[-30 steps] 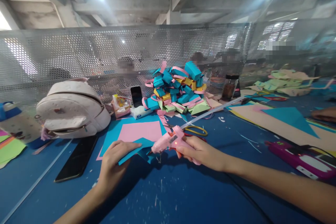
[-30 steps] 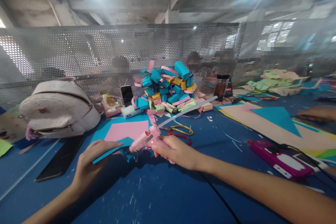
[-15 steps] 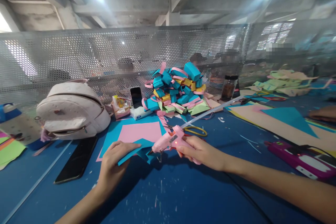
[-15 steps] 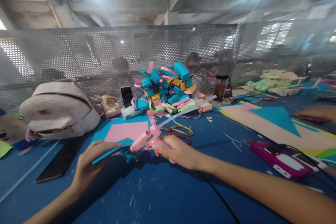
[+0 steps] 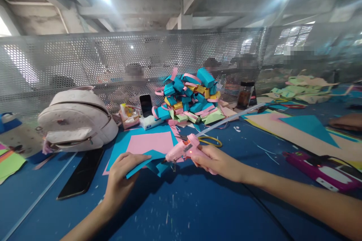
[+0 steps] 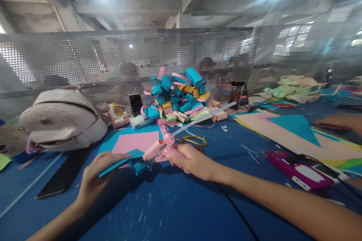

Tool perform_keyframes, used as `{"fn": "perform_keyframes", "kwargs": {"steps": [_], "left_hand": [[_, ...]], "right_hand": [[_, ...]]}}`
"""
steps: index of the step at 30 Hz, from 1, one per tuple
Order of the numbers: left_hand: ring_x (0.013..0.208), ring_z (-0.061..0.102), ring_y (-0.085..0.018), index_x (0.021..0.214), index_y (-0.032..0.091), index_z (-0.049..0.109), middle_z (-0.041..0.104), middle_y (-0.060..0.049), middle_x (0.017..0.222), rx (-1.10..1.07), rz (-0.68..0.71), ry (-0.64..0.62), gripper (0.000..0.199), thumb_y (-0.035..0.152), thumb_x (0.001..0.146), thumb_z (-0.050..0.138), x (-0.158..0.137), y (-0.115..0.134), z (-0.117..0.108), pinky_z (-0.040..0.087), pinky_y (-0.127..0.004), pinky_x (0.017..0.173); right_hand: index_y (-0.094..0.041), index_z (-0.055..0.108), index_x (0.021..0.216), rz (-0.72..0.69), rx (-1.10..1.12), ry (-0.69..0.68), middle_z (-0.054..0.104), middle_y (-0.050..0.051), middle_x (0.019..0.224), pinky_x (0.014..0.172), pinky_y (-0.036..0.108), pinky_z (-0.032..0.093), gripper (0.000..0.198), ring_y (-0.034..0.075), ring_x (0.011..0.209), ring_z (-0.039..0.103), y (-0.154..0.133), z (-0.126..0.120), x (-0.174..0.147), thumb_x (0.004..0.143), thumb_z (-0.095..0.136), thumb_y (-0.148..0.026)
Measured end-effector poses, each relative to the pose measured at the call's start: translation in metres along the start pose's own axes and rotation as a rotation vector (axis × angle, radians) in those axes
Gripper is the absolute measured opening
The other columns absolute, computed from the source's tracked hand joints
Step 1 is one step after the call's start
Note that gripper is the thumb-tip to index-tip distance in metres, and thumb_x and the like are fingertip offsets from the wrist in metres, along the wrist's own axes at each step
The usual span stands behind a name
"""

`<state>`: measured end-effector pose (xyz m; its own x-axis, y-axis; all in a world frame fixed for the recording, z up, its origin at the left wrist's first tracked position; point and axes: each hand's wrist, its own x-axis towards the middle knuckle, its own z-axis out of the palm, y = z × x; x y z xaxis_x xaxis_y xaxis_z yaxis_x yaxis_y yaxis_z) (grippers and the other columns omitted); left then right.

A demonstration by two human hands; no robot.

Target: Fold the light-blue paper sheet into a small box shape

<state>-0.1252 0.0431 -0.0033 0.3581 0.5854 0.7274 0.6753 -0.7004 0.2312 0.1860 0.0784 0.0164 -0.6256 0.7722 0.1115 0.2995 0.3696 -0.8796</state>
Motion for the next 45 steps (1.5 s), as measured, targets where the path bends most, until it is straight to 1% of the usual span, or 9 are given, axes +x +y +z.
{"fn": "perform_keyframes", "kwargs": {"steps": [8,16,19,22,28,33,37,42,45], "left_hand": [[0.085,0.069,-0.019,0.113,0.032,0.065,0.074,0.002,0.099,-0.015,-0.004,-0.007,0.023,0.022,0.097,0.052,-0.002,-0.003,0.001,0.049,-0.040,0.078],[0.084,0.069,-0.018,0.113,0.032,0.065,0.074,0.002,0.099,-0.004,0.010,0.000,0.023,0.022,0.097,0.050,0.000,-0.002,0.000,0.050,-0.039,0.076],[0.083,0.070,-0.019,0.112,0.031,0.066,0.075,0.001,0.097,0.002,0.009,0.010,0.020,0.026,0.096,0.054,-0.001,-0.001,0.001,0.051,-0.038,0.074],[0.082,0.069,-0.018,0.112,0.030,0.065,0.074,0.001,0.097,-0.003,-0.004,0.012,0.019,0.027,0.095,0.057,-0.001,-0.001,0.002,0.050,-0.038,0.075],[0.081,0.068,-0.017,0.111,0.031,0.065,0.074,0.002,0.097,-0.021,-0.022,-0.008,0.020,0.024,0.095,0.055,-0.001,0.001,0.001,0.049,-0.038,0.076],[0.080,0.067,-0.017,0.111,0.031,0.065,0.074,0.002,0.095,-0.037,-0.020,-0.011,0.019,0.027,0.096,0.054,0.002,0.004,-0.001,0.050,-0.037,0.073],[0.077,0.068,-0.018,0.108,0.032,0.067,0.074,0.002,0.091,-0.021,-0.015,0.016,0.018,0.031,0.096,0.054,0.003,0.004,0.000,0.051,-0.036,0.070],[0.078,0.068,-0.018,0.109,0.033,0.067,0.074,0.002,0.092,-0.017,-0.049,-0.004,0.020,0.026,0.095,0.054,0.001,0.003,0.000,0.053,-0.038,0.071],[0.079,0.068,-0.018,0.109,0.033,0.067,0.074,0.002,0.094,-0.017,-0.063,0.000,0.020,0.025,0.094,0.055,0.000,0.004,0.000,0.053,-0.037,0.070]], "right_hand": [[-0.017,0.049,0.077,0.007,-0.008,0.003,0.040,-0.004,0.059,0.045,0.020,0.031,0.042,0.008,0.050,0.038,0.003,-0.005,-0.002,0.095,0.044,-0.055],[-0.017,0.055,0.082,-0.025,-0.118,0.066,0.042,-0.003,0.060,0.049,0.023,0.035,0.039,0.010,0.053,0.041,-0.011,-0.007,-0.008,0.095,0.045,-0.052],[-0.016,0.061,0.095,-0.051,-0.182,0.085,0.052,0.000,0.066,0.057,0.026,0.041,0.039,0.014,0.061,0.050,-0.014,-0.009,-0.010,0.095,0.044,-0.051],[-0.016,0.064,0.103,-0.099,-0.256,0.098,0.065,0.006,0.087,0.075,0.030,0.046,0.038,0.019,0.080,0.059,-0.014,-0.011,-0.012,0.096,0.044,-0.048],[-0.020,0.069,0.109,-0.202,-0.425,0.088,0.068,0.009,0.108,0.093,0.036,0.044,0.036,0.024,0.104,0.060,-0.013,-0.013,-0.015,0.098,0.042,-0.042],[-0.020,0.066,0.107,-0.253,-0.547,0.101,0.067,0.007,0.098,0.077,0.031,0.048,0.032,0.021,0.087,0.061,-0.017,-0.011,-0.018,0.097,0.042,-0.039],[-0.019,0.058,0.082,-0.323,-0.702,0.134,0.059,0.005,0.076,0.059,0.029,0.039,0.026,0.017,0.066,0.052,-0.015,-0.008,-0.020,0.095,0.045,-0.038],[-0.020,0.051,0.076,-0.372,-0.844,0.139,0.053,0.003,0.069,0.055,0.029,0.032,0.029,0.016,0.062,0.045,-0.010,-0.009,-0.021,0.097,0.039,-0.035],[-0.020,0.055,0.078,-0.337,-0.746,0.134,0.055,0.004,0.072,0.059,0.029,0.037,0.027,0.017,0.065,0.048,-0.013,-0.012,-0.023,0.096,0.043,-0.037]]}}
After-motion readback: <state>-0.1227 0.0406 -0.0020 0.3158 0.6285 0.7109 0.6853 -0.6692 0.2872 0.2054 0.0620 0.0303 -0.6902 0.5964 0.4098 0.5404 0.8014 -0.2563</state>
